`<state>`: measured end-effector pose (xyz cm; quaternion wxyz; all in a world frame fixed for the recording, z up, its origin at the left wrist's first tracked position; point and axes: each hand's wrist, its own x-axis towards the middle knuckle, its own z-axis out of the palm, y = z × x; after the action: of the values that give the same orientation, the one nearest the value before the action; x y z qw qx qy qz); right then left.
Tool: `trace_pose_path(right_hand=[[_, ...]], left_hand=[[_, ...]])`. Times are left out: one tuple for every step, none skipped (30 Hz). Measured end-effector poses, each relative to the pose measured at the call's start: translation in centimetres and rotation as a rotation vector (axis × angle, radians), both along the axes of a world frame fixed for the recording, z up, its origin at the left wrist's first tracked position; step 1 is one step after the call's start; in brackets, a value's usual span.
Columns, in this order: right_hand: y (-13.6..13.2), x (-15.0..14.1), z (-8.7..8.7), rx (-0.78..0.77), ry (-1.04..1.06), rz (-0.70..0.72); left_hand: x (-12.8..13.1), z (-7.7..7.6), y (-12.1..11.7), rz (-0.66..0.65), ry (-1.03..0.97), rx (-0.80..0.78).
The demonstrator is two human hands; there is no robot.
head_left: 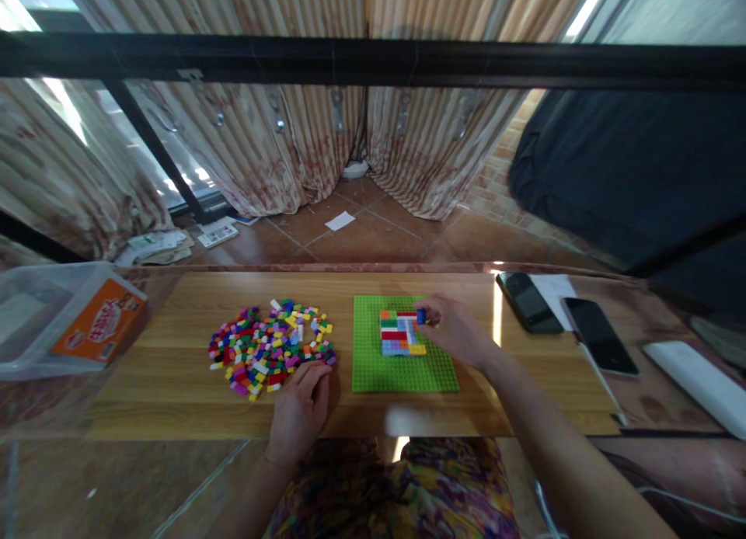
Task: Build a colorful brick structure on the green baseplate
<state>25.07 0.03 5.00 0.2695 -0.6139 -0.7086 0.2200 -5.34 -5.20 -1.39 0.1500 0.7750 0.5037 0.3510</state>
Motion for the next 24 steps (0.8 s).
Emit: trace_pose_path(right_hand=[[0.3,-0.2,0.1,-0.008,-0.034,0.024],[0.7,-0.4,0.1,-0.015,-0.067,0.045],[0.9,-0.6,0.0,-0.02,-0.095,0.062],[1.2,-0.7,-0.1,-0.026,-0.116,0.076],[1.4,-0.9,-0.2,-0.031,-0.128,0.088],[1.5,-1.1,-0.3,-0.039,-0.135,0.096],[1.7,-1.2,-0.3,-0.048,-0.138,0.1],[1.8,-1.3,-0.4,-0.058,-0.139,0.106],[1.9,-1.4,-0.4,-0.067,-0.142,0.112],[2.0,-1.5,-0.4,-0.072,-0.146,0.118],[2.1,-1.6,-0.4,-0.076,-0.15,0.122],[2.2,-1.6,-0.4,-0.078,-0.151,0.125],[2.3,-1.6,-0.4,-0.077,-0.147,0.126],[2.3,-1.6,-0.4,-0.077,-0.137,0.124],[2.4,-1.6,-0.5,-0.079,-0.121,0.121],[2.4,-1.6,-0.6,-0.087,-0.102,0.12],[2.5,-1.6,-0.6,-0.099,-0.083,0.119],[2.5,-1.6,-0.7,-0.115,-0.067,0.12],[2.5,-1.6,-0.8,-0.131,-0.052,0.12],[2.4,-1.5,-0.9,-0.144,-0.037,0.121],[2.4,-1.5,-0.9,-0.15,-0.023,0.12],[2.3,-1.5,-0.9,-0.151,-0.009,0.116],[2.3,-1.5,-0.9,-0.15,0.0,0.11],[2.2,-1.5,-0.8,-0.15,0.001,0.102]], left_hand=[[0.0,0.0,0.0,0.001,-0.001,0.0],[0.0,-0.1,0.0,0.001,-0.003,0.001],[0.0,-0.1,0.0,0.002,-0.005,-0.001],[0.0,-0.2,0.0,0.003,-0.009,-0.002],[0.0,-0.2,-0.1,0.005,-0.012,-0.004],[0.0,-0.2,-0.1,0.008,-0.013,-0.008],[0.0,-0.2,-0.1,0.01,-0.012,-0.015],[0.0,-0.2,-0.1,0.014,-0.008,-0.02],[0.0,-0.2,-0.1,0.018,-0.004,-0.023],[0.1,-0.1,-0.2,0.022,0.0,-0.026],[0.1,-0.1,-0.2,0.025,0.002,-0.029],[0.1,-0.2,-0.2,0.027,0.002,-0.032],[0.0,-0.2,-0.2,0.029,0.001,-0.034],[0.0,-0.2,-0.2,0.026,-0.001,-0.037],[0.0,-0.3,-0.2,0.022,-0.003,-0.039],[0.0,-0.3,-0.2,0.019,-0.007,-0.038],[0.0,-0.3,-0.2,0.019,-0.01,-0.037],[0.0,-0.4,-0.2,0.019,-0.013,-0.037],[0.0,-0.4,-0.2,0.02,-0.014,-0.037],[0.0,-0.4,-0.2,0.023,-0.014,-0.036],[0.0,-0.4,-0.2,0.024,-0.015,-0.035],[0.0,-0.3,-0.2,0.022,-0.015,-0.035],[0.0,-0.3,-0.2,0.02,-0.015,-0.033],[0.0,-0.3,-0.2,0.018,-0.016,-0.031]])
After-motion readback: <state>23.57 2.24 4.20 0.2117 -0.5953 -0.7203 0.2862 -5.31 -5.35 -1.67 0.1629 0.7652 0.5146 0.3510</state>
